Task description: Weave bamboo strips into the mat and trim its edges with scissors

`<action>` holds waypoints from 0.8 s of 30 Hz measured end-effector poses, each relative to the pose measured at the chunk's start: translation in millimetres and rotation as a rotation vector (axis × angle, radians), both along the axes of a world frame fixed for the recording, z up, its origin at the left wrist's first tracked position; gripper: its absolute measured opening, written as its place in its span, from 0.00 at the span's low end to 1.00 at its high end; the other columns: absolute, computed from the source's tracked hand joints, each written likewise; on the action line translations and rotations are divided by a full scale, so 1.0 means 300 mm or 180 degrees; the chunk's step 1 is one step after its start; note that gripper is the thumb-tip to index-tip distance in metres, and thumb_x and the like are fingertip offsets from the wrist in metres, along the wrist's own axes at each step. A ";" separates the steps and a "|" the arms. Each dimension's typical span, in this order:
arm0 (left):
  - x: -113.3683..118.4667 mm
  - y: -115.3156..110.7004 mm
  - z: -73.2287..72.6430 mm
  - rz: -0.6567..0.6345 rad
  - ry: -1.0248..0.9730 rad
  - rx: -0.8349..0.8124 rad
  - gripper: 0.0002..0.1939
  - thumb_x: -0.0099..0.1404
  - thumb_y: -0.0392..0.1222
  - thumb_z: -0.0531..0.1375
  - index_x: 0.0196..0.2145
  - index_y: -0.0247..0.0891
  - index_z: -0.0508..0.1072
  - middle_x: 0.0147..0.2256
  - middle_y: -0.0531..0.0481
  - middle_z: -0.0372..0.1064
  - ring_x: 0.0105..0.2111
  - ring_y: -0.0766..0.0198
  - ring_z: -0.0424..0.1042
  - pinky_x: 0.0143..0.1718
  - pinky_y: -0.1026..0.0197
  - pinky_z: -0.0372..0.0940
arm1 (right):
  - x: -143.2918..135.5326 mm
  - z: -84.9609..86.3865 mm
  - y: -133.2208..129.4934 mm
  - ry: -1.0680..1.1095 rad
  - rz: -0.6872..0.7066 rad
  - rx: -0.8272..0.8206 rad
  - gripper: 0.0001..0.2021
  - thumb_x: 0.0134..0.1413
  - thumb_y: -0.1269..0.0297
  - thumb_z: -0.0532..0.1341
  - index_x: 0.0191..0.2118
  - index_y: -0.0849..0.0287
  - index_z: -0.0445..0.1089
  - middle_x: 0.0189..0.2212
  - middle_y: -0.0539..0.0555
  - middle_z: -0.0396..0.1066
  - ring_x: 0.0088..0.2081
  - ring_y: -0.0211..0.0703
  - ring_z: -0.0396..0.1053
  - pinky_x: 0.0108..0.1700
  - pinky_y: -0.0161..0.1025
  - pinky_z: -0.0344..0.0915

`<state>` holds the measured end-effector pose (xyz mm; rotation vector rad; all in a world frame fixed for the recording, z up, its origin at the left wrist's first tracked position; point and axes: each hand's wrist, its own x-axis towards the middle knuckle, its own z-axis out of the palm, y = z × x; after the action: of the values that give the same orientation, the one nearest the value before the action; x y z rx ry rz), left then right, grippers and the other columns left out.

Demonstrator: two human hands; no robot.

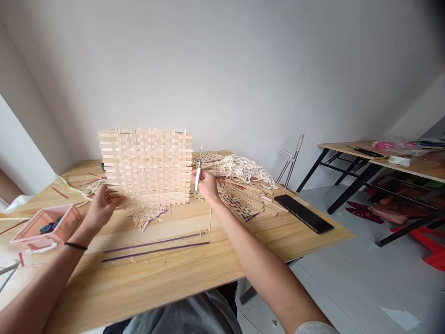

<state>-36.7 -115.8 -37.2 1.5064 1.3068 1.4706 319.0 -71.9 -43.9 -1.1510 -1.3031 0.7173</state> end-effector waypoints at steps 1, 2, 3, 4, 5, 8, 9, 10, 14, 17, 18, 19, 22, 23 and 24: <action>0.002 0.001 -0.005 0.0050 -0.0003 0.0017 0.29 0.46 0.45 0.78 0.41 0.41 0.69 0.36 0.49 0.77 0.39 0.54 0.77 0.42 0.53 0.72 | -0.002 -0.004 0.000 -0.0003 -0.0010 0.0028 0.11 0.53 0.56 0.67 0.39 0.57 0.76 0.40 0.56 0.80 0.39 0.47 0.78 0.37 0.37 0.71; 0.004 0.003 -0.009 0.0090 -0.0004 0.0033 0.29 0.46 0.45 0.77 0.42 0.41 0.69 0.36 0.49 0.77 0.39 0.54 0.77 0.43 0.53 0.71 | -0.003 -0.007 0.001 0.0012 -0.0013 0.0039 0.12 0.53 0.55 0.67 0.39 0.57 0.75 0.40 0.56 0.80 0.39 0.47 0.78 0.37 0.37 0.72; 0.005 0.004 -0.012 0.0123 -0.0009 0.0044 0.29 0.46 0.45 0.77 0.42 0.42 0.69 0.36 0.49 0.77 0.39 0.54 0.77 0.43 0.53 0.71 | -0.005 -0.010 0.002 0.0040 -0.0001 0.0031 0.13 0.53 0.53 0.67 0.39 0.57 0.75 0.41 0.57 0.81 0.40 0.48 0.78 0.36 0.37 0.72; 0.006 0.005 -0.015 0.0142 -0.0010 0.0045 0.29 0.47 0.45 0.77 0.43 0.42 0.68 0.36 0.50 0.77 0.39 0.54 0.77 0.42 0.53 0.71 | -0.007 -0.012 0.003 0.0082 0.0024 0.0013 0.14 0.52 0.53 0.67 0.40 0.57 0.75 0.41 0.57 0.81 0.40 0.48 0.79 0.36 0.38 0.72; 0.007 0.005 -0.017 0.0158 -0.0020 0.0041 0.30 0.46 0.46 0.76 0.43 0.42 0.68 0.35 0.51 0.77 0.39 0.54 0.77 0.42 0.54 0.71 | -0.009 -0.014 0.003 0.0135 0.0049 -0.0005 0.14 0.52 0.53 0.67 0.40 0.57 0.75 0.41 0.57 0.81 0.40 0.49 0.79 0.36 0.37 0.72; 0.014 0.002 -0.019 0.0219 -0.0143 0.0004 0.33 0.44 0.45 0.77 0.45 0.42 0.67 0.35 0.53 0.76 0.38 0.55 0.78 0.41 0.54 0.71 | -0.011 -0.018 0.005 0.0277 0.0112 -0.0033 0.14 0.51 0.56 0.67 0.41 0.58 0.75 0.40 0.57 0.80 0.41 0.50 0.80 0.34 0.37 0.70; 0.016 0.002 -0.020 0.0226 -0.0196 -0.0010 0.34 0.44 0.45 0.77 0.45 0.42 0.66 0.35 0.53 0.77 0.38 0.56 0.78 0.41 0.55 0.71 | -0.012 -0.018 0.005 0.0309 0.0121 -0.0038 0.14 0.51 0.56 0.66 0.42 0.58 0.75 0.40 0.58 0.80 0.41 0.51 0.80 0.32 0.36 0.70; 0.016 0.002 -0.022 0.0222 -0.0245 -0.0012 0.35 0.43 0.44 0.77 0.46 0.42 0.66 0.35 0.53 0.77 0.38 0.57 0.78 0.42 0.55 0.72 | -0.012 -0.019 0.005 0.0341 0.0123 -0.0040 0.14 0.51 0.56 0.66 0.42 0.58 0.75 0.40 0.58 0.80 0.41 0.51 0.81 0.31 0.36 0.69; -0.002 0.018 -0.044 0.0184 -0.0259 0.0073 0.35 0.45 0.43 0.77 0.47 0.43 0.66 0.37 0.53 0.76 0.39 0.57 0.78 0.43 0.55 0.72 | -0.015 -0.019 0.004 0.0502 0.0174 -0.0034 0.17 0.49 0.52 0.69 0.40 0.59 0.76 0.40 0.58 0.81 0.42 0.53 0.81 0.28 0.35 0.67; -0.027 0.037 -0.068 0.0240 -0.0185 0.0115 0.37 0.46 0.44 0.77 0.50 0.44 0.65 0.39 0.51 0.75 0.40 0.55 0.77 0.43 0.53 0.72 | -0.018 -0.019 0.000 0.0592 0.0165 -0.0001 0.21 0.45 0.47 0.72 0.38 0.59 0.76 0.38 0.58 0.81 0.41 0.57 0.82 0.26 0.35 0.65; -0.033 0.041 -0.073 0.0253 -0.0144 0.0120 0.38 0.46 0.45 0.77 0.51 0.44 0.64 0.39 0.52 0.75 0.40 0.54 0.77 0.43 0.52 0.71 | -0.019 -0.019 -0.001 0.0615 0.0148 0.0016 0.22 0.44 0.46 0.72 0.38 0.59 0.77 0.37 0.58 0.81 0.41 0.57 0.82 0.25 0.35 0.65; -0.038 0.044 -0.076 0.0267 -0.0094 0.0131 0.39 0.46 0.45 0.76 0.52 0.45 0.63 0.39 0.52 0.74 0.40 0.54 0.77 0.43 0.51 0.71 | -0.020 -0.020 -0.002 0.0635 0.0134 0.0039 0.22 0.43 0.46 0.72 0.38 0.59 0.77 0.36 0.58 0.81 0.40 0.57 0.82 0.24 0.36 0.65; -0.037 0.040 -0.073 0.0311 0.0112 0.0185 0.38 0.47 0.47 0.75 0.53 0.45 0.63 0.37 0.53 0.72 0.37 0.53 0.76 0.40 0.51 0.70 | -0.023 -0.026 0.000 0.0675 0.0121 0.0087 0.23 0.43 0.46 0.73 0.39 0.59 0.78 0.36 0.58 0.81 0.39 0.56 0.82 0.26 0.37 0.66; -0.034 0.036 -0.070 0.0324 0.0186 0.0201 0.37 0.48 0.48 0.75 0.52 0.45 0.63 0.36 0.53 0.71 0.36 0.53 0.76 0.39 0.51 0.70 | -0.023 -0.028 0.001 0.0684 0.0114 0.0098 0.22 0.43 0.46 0.73 0.39 0.59 0.78 0.37 0.58 0.82 0.39 0.56 0.82 0.28 0.37 0.68; -0.030 0.033 -0.068 0.0327 0.0260 0.0210 0.35 0.49 0.48 0.74 0.51 0.45 0.63 0.35 0.53 0.71 0.35 0.53 0.76 0.39 0.51 0.70 | -0.024 -0.030 0.003 0.0685 0.0109 0.0106 0.22 0.43 0.47 0.73 0.39 0.59 0.79 0.38 0.58 0.82 0.39 0.55 0.82 0.30 0.38 0.69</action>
<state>-45.8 -105.9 -57.5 1.5773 1.4150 1.5444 311.6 -70.9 -52.9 -0.9977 -1.1513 0.8184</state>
